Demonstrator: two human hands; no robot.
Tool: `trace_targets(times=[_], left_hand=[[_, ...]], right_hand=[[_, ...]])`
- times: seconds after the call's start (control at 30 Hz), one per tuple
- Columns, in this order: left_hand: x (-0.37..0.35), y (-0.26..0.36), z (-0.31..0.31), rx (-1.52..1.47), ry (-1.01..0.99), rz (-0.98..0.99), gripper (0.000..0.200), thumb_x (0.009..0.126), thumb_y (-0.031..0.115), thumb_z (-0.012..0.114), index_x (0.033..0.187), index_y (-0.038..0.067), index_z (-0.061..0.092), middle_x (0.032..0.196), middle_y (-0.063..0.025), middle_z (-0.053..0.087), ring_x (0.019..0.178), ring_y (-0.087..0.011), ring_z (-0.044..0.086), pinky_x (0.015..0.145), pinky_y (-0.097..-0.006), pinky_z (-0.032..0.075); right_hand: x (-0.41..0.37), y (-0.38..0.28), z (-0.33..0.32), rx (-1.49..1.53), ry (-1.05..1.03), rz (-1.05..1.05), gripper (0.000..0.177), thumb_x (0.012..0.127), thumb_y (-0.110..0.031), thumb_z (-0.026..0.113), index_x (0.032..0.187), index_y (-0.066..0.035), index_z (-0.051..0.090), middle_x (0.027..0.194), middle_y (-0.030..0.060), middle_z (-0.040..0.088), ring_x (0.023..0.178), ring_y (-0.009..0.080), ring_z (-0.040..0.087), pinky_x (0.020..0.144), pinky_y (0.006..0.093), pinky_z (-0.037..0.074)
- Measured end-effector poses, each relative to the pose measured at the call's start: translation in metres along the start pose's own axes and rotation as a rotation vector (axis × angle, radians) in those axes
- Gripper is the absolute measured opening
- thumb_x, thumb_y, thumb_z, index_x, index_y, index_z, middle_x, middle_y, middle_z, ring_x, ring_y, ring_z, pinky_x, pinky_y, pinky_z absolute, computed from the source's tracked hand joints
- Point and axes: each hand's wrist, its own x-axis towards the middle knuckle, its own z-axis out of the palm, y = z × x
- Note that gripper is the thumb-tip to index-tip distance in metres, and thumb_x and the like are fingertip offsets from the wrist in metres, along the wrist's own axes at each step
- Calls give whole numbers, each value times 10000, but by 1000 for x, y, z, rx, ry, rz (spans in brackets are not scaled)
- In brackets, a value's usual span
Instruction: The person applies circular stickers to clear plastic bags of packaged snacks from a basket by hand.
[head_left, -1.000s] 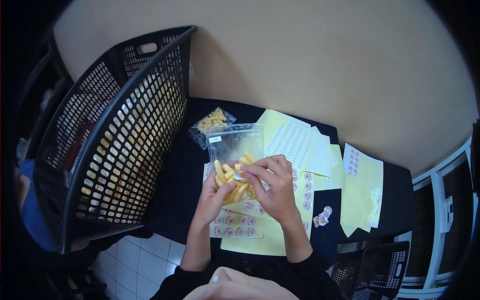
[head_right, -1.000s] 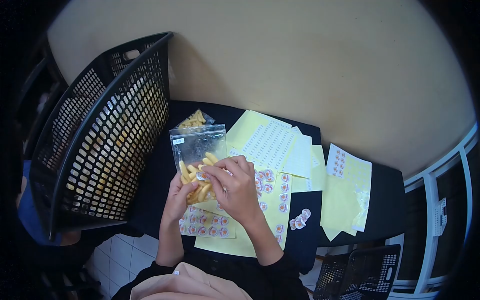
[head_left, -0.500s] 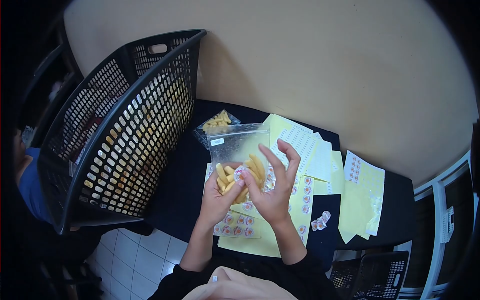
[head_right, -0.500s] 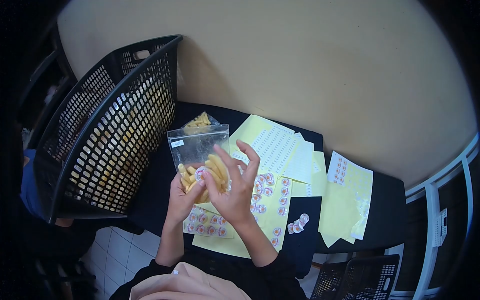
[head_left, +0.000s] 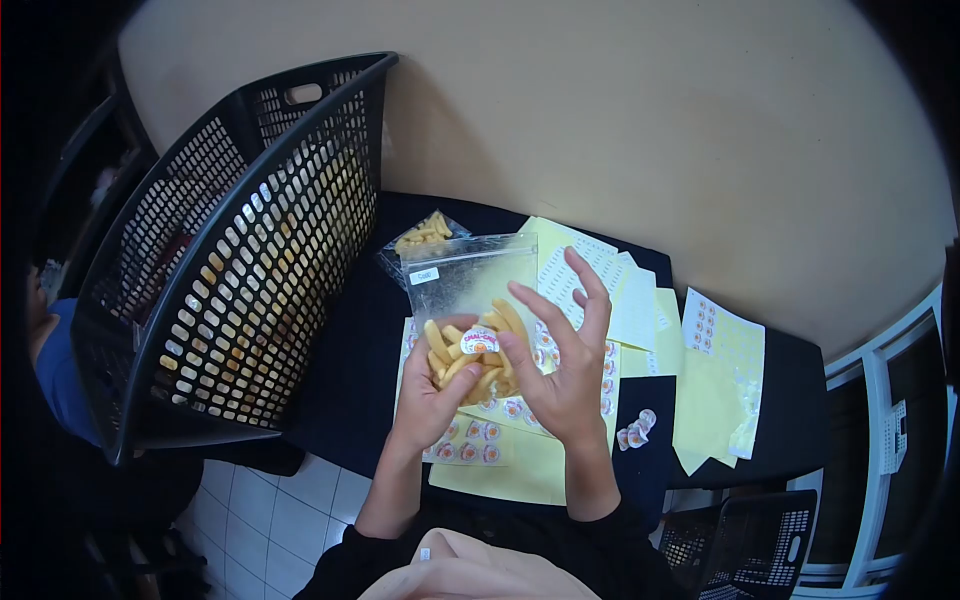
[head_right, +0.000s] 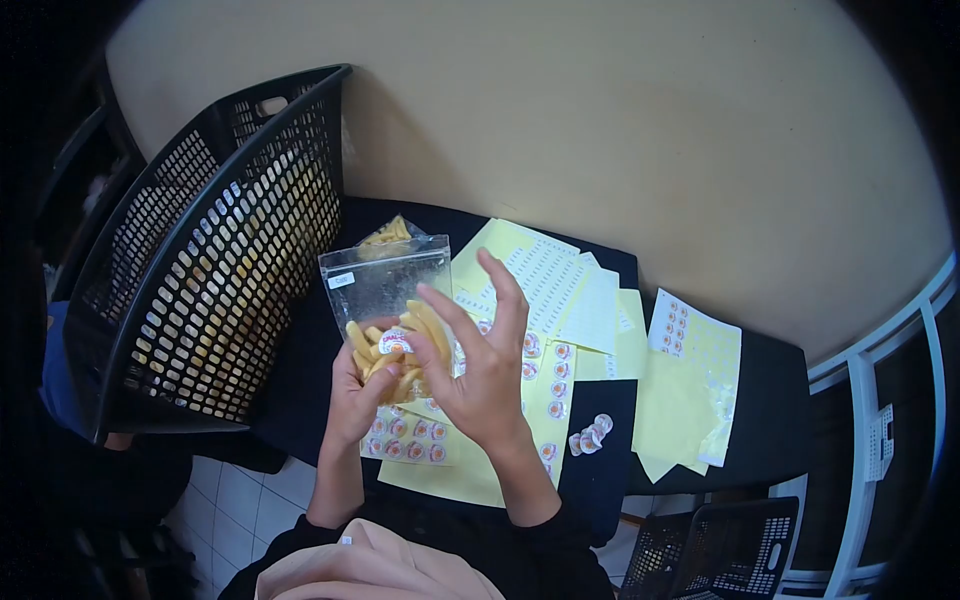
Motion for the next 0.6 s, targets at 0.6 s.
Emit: trace_targets(times=[0.6], left_hand=[[4,-15,15,60,-53,-76,439,722,40,475,1143,-45,385,1039,-129,503,949,-169,513,831,-274,412]], right_hand=[[-65,40,-119,-185,152,398,96,703,-1,616,793,16,643,738,77,563,678,123,529,623,226,410]])
